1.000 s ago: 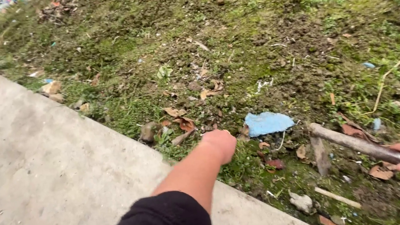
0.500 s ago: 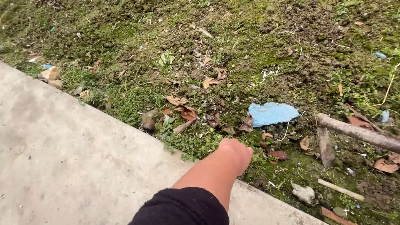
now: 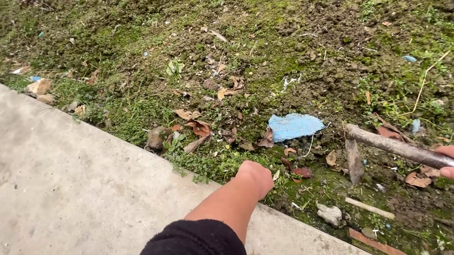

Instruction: Using a hand hoe to scrape weeds and moss from the ground and collecting the debris into a stone bowl.

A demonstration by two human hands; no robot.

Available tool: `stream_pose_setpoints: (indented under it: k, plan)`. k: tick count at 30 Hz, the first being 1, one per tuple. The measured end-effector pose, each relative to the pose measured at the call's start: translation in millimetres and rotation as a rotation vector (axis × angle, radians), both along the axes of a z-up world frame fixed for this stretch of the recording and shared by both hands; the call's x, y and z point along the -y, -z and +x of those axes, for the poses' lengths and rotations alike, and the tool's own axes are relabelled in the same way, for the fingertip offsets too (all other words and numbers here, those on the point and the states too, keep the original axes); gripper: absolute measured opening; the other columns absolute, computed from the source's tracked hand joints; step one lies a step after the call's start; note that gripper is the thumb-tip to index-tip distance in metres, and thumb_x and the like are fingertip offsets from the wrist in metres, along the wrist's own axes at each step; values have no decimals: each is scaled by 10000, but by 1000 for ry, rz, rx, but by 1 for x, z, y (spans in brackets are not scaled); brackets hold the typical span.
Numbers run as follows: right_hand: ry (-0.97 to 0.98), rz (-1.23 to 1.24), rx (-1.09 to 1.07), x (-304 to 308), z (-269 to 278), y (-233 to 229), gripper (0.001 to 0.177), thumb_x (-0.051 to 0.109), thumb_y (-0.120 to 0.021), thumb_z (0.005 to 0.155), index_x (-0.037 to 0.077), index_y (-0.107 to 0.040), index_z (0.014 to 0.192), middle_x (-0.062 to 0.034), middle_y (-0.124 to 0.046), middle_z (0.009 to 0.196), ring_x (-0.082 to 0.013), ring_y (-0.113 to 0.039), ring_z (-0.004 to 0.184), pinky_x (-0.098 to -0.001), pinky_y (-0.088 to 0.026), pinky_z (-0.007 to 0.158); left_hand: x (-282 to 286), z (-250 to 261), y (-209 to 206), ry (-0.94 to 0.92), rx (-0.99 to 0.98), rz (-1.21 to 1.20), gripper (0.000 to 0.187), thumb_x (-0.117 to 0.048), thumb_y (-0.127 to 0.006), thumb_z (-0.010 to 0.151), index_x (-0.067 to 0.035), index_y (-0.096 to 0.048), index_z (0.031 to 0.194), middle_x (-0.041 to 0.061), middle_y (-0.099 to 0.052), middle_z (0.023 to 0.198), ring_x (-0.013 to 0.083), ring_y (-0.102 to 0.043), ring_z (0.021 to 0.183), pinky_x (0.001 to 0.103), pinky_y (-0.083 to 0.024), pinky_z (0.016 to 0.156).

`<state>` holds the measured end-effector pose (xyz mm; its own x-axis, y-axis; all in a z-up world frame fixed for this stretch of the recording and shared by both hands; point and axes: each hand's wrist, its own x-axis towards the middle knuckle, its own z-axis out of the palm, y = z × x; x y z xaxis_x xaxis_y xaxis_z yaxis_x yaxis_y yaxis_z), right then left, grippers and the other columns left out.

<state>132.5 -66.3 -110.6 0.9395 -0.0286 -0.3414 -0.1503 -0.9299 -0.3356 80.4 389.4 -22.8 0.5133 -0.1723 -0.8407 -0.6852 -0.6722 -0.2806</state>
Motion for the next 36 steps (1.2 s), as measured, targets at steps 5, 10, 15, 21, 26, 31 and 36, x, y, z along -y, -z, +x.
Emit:
stream_pose_setpoints:
  k: [5, 10, 15, 21, 26, 31, 36]
  plan:
    - [-43, -84, -12, -2, -4, -8, 594, 281, -750, 885, 337, -586, 1453, -16, -892, 944, -182, -775, 599, -268, -612, 539, -13, 6, -24, 34, 97, -50, 78, -147, -639, 1012, -172, -670, 1080, 16, -608, 811, 105, -511, 676, 258, -555, 636]
    - [-111, -282, -46, -11, -8, -20, 582, 410, -674, 914, 415, -498, 1468, 116, -890, 958, -59, -777, 592, -172, -639, 543, -22, 15, -54, -205, 249, -164, 147, -36, -614, 984, -81, -699, 1096, 47, -702, 916, 127, -659, 761, 286, -634, 709]
    - [-156, -569, -78, -33, -25, -55, 546, 610, -526, 932, 544, -411, 1461, 260, -863, 805, 65, -723, 528, -66, -557, 527, -25, 17, -61, -635, 236, -414, 434, 103, -411, 919, -68, -549, 1292, 151, -642, 1152, 297, -648, 980, 442, -568, 842]
    - [-163, -639, -90, -43, -35, -65, 551, 637, -467, 950, 555, -353, 1482, 272, -840, 753, 80, -680, 477, -48, -531, 478, -15, 20, -69, -919, 209, -584, 804, 171, -281, 873, -246, -397, 1551, 155, -526, 1421, 263, -654, 872, 347, -517, 599]
    - [-171, -734, -59, -37, -33, -59, 539, 723, -379, 921, 624, -345, 1449, 266, -810, 697, 66, -735, 583, -80, -526, 579, -14, 23, -66, -1013, 187, -655, 760, 82, -306, 902, -232, -313, 1595, 95, -360, 1596, 225, -663, 973, 331, -520, 622]
    - [-201, -716, -105, -50, -39, -80, 551, 687, -362, 951, 573, -296, 1485, 219, -793, 651, 46, -716, 549, -93, -539, 533, -5, 14, -85, -1003, 124, -611, 686, -53, -329, 927, -122, -241, 1603, 150, -267, 1637, 339, -414, 1432, 421, -417, 1155]
    - [-229, -743, -43, -36, -33, -57, 558, 712, -354, 927, 590, -289, 1467, 232, -768, 634, 52, -704, 536, -89, -522, 523, 1, 4, -103, -961, 100, -541, 558, -287, -393, 1049, -21, -339, 1537, 209, -495, 1463, 294, -612, 1212, 399, -559, 989]
